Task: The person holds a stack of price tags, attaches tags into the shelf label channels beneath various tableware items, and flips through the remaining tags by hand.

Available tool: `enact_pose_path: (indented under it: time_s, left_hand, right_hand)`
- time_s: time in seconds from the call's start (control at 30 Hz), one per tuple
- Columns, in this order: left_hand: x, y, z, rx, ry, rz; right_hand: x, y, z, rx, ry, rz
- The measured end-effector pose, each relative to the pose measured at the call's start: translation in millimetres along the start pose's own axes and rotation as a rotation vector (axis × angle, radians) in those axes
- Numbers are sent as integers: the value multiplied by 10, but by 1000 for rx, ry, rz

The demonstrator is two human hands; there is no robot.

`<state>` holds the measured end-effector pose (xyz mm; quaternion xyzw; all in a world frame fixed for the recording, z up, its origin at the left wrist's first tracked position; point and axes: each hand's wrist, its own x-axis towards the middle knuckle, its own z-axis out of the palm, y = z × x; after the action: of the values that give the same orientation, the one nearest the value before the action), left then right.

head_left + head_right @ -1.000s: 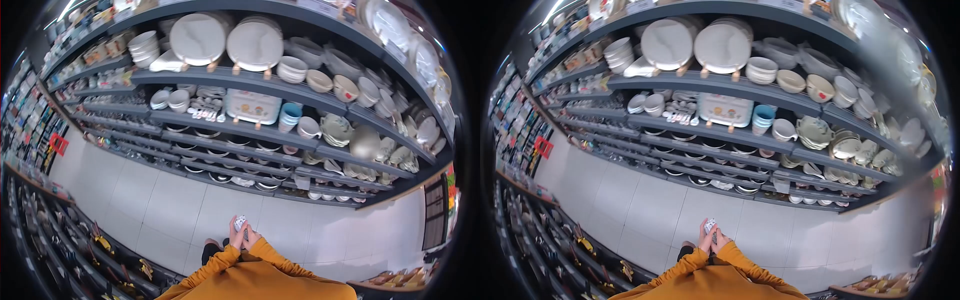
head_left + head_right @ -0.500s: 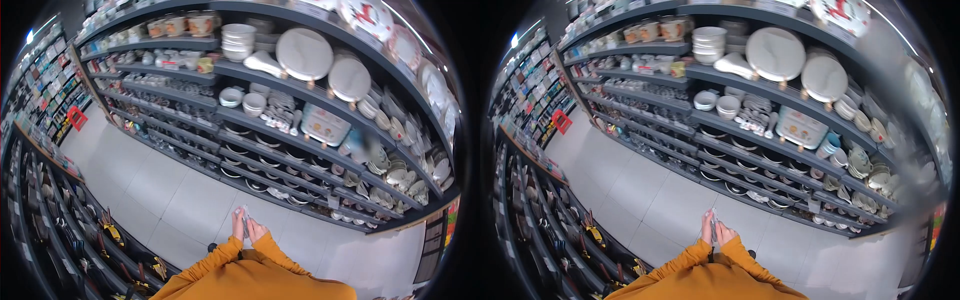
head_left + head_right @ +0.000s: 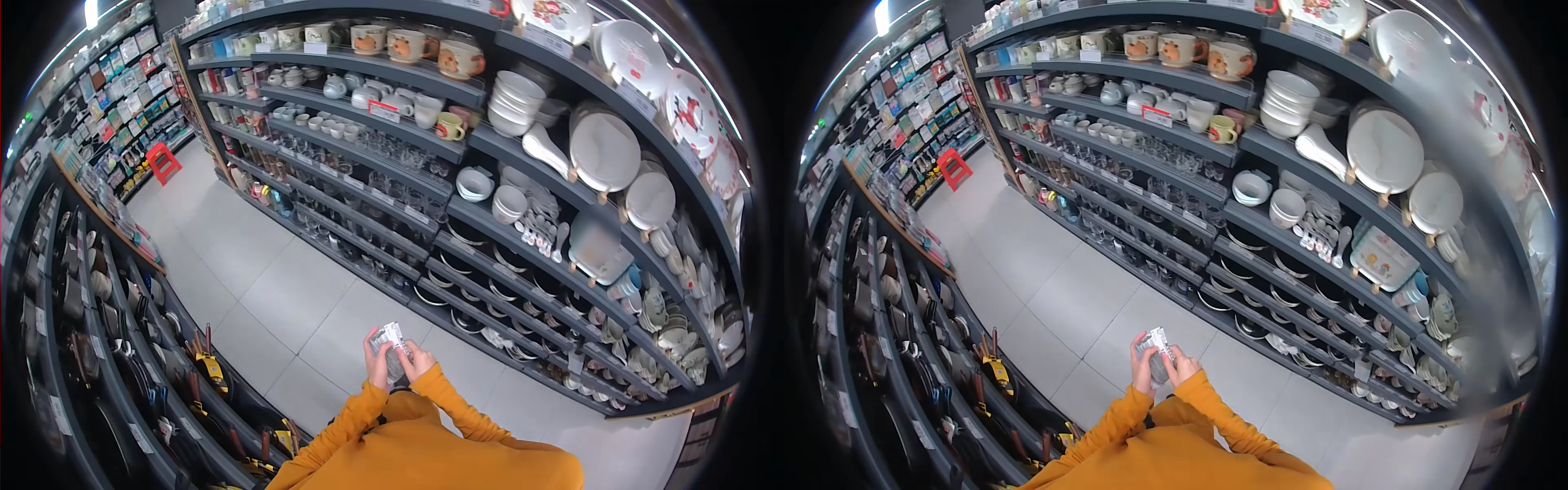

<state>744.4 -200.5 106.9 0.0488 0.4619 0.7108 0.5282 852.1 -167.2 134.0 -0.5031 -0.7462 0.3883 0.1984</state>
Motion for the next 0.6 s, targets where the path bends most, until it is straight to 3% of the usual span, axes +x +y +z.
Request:
enact_pose_path:
  time_s: [0.13,0.27,0.37,0.47,0.57,0.6]
  left_hand:
    - [222,307,-94,8,56,36]
    - [712,468,-134,132,135,49]
    - [1060,677,-59,106,168,48]
    - [1473,830,-162,102,63,85]
    - [1826,1044,-179,-42,72,88]
    - [1945,1083,-212,-108,74,56]
  right_hand:
    - [430,-13,309,7,-131,-37]
    - [800,-234,568,1,-149,-206]
    - [1164,-401,631,-64,-218,-190]
    - [1581,-223,955,-91,-28,-428]
    - [1759,-679,866,61,72,-343]
    - [1758,-855,754,-13,-39,-199]
